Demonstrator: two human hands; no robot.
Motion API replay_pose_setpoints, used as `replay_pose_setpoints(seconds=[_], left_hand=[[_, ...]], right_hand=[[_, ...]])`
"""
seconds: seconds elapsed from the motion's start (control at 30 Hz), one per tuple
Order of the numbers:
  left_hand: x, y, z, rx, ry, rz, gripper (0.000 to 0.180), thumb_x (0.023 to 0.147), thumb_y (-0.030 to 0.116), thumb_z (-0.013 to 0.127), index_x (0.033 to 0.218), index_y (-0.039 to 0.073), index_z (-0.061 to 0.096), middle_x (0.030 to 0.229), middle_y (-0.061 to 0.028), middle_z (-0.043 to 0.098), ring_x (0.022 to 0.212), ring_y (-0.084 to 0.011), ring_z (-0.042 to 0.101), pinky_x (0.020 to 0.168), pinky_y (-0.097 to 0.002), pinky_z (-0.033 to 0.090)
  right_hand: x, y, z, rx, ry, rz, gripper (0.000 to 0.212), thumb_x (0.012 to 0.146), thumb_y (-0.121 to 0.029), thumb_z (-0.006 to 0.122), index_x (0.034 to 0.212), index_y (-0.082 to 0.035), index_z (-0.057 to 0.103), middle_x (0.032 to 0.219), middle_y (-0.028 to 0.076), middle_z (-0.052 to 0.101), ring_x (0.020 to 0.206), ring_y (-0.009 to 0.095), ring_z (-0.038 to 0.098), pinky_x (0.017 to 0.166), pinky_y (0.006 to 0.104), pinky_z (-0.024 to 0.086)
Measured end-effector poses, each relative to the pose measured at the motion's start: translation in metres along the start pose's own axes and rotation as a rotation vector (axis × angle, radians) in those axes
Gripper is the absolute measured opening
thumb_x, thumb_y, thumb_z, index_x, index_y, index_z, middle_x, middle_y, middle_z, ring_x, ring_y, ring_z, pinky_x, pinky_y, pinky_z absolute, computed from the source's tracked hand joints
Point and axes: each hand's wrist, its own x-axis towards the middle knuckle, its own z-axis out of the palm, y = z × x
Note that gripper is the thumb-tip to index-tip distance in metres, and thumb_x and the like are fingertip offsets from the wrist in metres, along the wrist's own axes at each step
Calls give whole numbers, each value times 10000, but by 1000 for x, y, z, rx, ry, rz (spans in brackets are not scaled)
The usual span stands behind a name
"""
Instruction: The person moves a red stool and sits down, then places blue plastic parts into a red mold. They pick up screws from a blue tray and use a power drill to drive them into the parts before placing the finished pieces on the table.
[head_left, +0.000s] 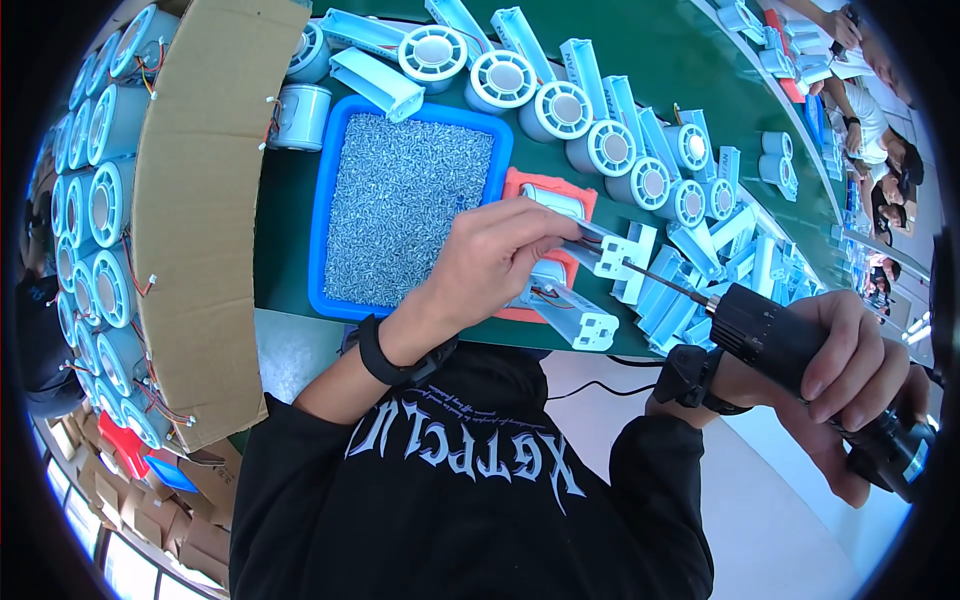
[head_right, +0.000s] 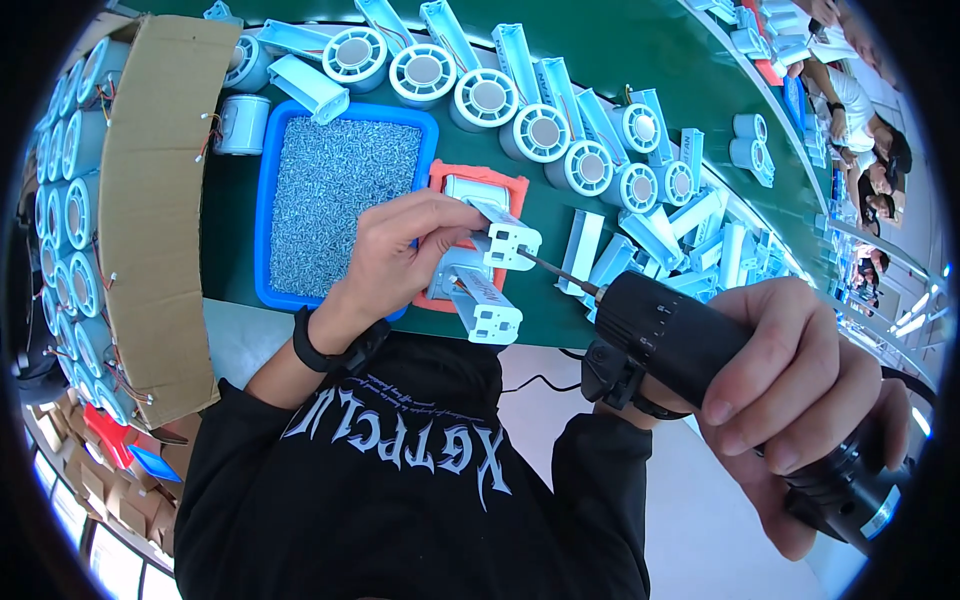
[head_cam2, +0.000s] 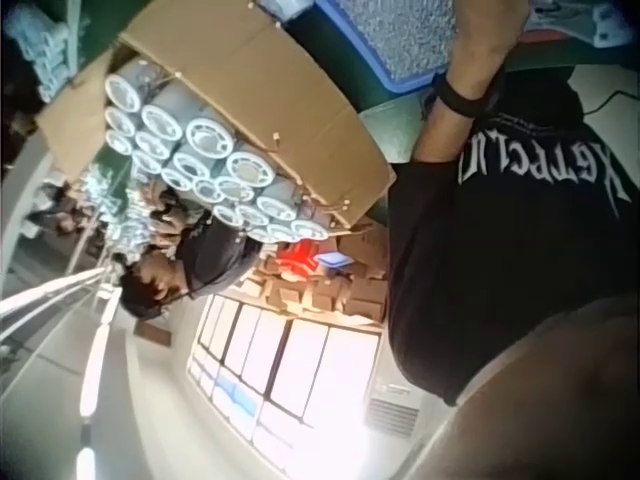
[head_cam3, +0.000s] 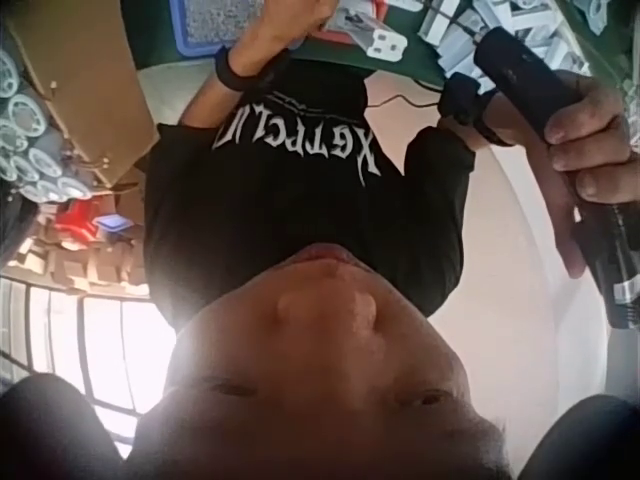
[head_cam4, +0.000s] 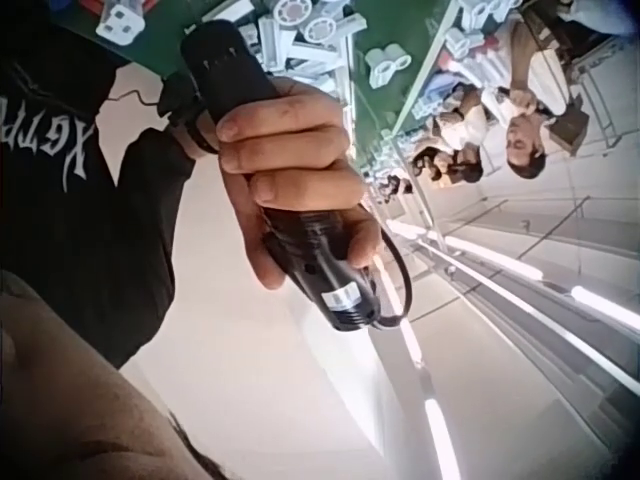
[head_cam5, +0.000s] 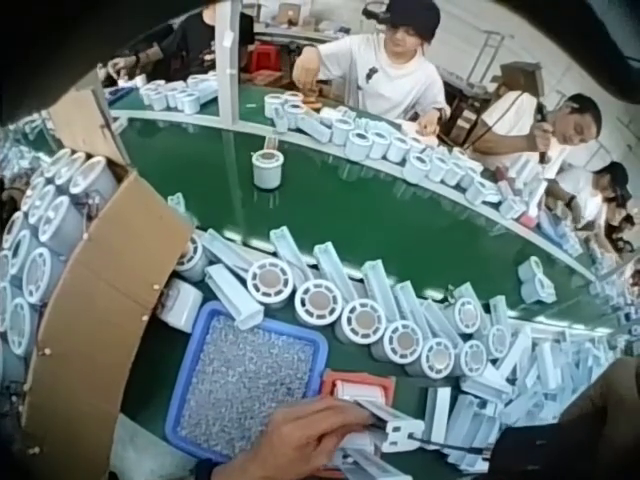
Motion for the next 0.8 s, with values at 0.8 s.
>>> replay_pose_setpoints(seconds=[0.8], left_hand=[[1, 4, -49, 304, -161, -309, 34, 756, 53, 622, 770, 22, 625, 778, -107, 600, 725, -269, 611, 633, -344, 488]], right_hand=[[0, 24, 17, -144, -270, 70, 806, 627, -677, 668, 1166, -107, 482, 746, 30, 544, 511, 108, 555, 496, 225, 493]])
